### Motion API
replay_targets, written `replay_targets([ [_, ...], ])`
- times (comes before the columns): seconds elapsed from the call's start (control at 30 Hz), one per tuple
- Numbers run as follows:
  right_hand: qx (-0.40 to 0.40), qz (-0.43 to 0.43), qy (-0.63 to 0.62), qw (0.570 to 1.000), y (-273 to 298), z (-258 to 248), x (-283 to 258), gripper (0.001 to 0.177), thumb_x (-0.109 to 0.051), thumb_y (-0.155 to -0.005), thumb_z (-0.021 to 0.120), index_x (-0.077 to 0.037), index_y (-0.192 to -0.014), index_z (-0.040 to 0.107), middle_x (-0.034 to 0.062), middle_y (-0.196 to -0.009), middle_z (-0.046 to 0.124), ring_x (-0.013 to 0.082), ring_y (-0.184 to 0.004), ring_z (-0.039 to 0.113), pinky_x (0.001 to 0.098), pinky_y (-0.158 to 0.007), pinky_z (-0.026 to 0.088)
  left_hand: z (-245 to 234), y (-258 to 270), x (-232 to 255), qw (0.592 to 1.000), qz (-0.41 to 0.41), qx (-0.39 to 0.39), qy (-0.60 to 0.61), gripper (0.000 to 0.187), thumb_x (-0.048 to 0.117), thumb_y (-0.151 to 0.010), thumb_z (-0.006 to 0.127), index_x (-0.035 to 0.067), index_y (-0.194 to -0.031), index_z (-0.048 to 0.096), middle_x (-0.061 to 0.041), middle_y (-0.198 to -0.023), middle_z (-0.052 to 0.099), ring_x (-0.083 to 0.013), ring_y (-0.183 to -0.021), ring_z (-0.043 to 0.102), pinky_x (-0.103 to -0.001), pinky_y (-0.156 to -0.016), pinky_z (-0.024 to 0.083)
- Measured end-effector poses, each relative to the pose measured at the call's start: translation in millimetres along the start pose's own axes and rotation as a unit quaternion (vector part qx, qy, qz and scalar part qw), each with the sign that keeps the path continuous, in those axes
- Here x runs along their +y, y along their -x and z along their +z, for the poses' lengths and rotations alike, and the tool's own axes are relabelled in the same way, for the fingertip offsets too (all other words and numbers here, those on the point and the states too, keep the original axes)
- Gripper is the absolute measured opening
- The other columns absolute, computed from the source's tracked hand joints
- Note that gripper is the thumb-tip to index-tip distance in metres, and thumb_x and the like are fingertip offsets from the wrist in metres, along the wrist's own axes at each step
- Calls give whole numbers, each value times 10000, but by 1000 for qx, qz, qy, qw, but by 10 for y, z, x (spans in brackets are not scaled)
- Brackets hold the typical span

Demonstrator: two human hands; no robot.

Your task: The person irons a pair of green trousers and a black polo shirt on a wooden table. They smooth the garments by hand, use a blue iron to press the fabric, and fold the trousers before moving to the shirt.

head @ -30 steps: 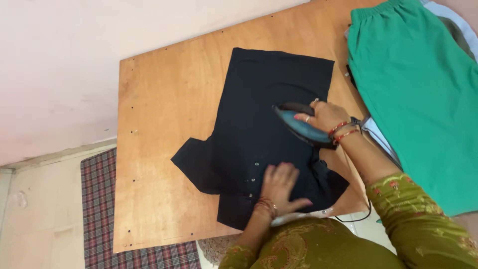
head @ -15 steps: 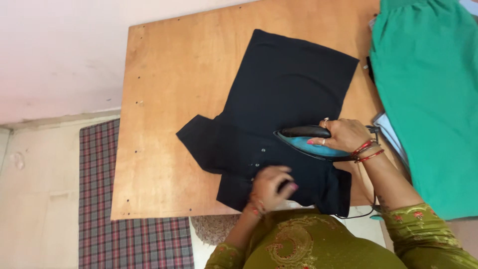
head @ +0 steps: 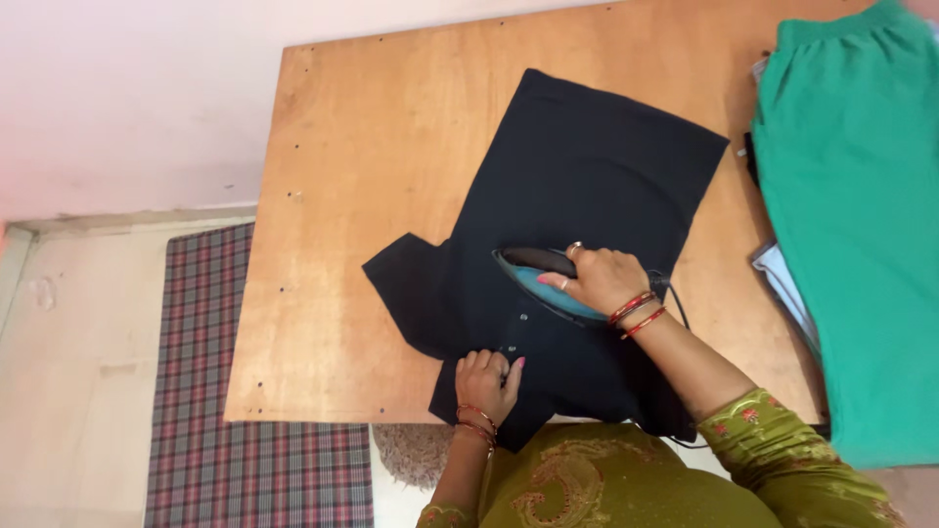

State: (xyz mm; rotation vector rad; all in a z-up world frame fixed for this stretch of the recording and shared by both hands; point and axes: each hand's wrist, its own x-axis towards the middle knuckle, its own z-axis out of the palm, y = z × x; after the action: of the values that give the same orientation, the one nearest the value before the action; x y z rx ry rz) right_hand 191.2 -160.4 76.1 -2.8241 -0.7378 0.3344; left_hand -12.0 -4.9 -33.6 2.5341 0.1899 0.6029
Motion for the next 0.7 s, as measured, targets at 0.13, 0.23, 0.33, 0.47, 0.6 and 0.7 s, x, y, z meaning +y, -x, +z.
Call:
replay_targets([
  [0.13,50,26,25,998,-102,9,155,739,-790,-822,565,-152,-1155,727,214,-814,750,398,-812,751,500,-700,603,35,-21,-43,999,27,30,-6,388,251,-834,817,110,-593,547,-50,-626,546,-266,-630,551,-403,-631,427],
  [0.23,88,99,25,991,-343,16,549,692,-784,-841,571,-146,-1030,764,185,-843,756,377,-834,753,513,-718,591,17,23,-51,999,27,24,-10,391,246,-830,817,108,-582,547,-50,-607,542,-260,-605,548,-398,-606,428],
  [0.33,142,163,44,975,-614,-78,1101,716,-775,-895,608,-95,-1065,755,227,-893,752,402,-853,746,504,-716,590,12,40,-64,999,21,19,-17,403,252,-827,822,108,-573,545,-46,-590,538,-255,-588,547,-390,-585,439],
  [0.47,184,255,43,948,-805,-205,1602,696,-755,-875,650,-112,-1122,756,224,-1008,752,408,-947,731,517,-759,578,-10,58,-62,1000,16,21,-7,408,249,-820,822,111,-560,540,-35,-569,532,-236,-560,542,-369,-549,450],
  [0.6,214,314,24,925,-1026,-176,1873,705,-740,-873,693,-93,-1149,745,237,-1033,746,419,-959,722,515,-781,572,-24,30,-42,1000,15,14,-5,415,240,-815,825,111,-551,532,-35,-564,527,-229,-558,541,-362,-532,444],
  [0.7,219,297,-20,929,-1178,-153,2019,729,-720,-868,717,-45,-1142,735,248,-1067,732,436,-984,701,532,-797,556,-89,-14,-11,1000,-13,-5,11,442,285,-794,840,101,-530,538,-31,-548,528,-229,-540,541,-362,-514,443],
])
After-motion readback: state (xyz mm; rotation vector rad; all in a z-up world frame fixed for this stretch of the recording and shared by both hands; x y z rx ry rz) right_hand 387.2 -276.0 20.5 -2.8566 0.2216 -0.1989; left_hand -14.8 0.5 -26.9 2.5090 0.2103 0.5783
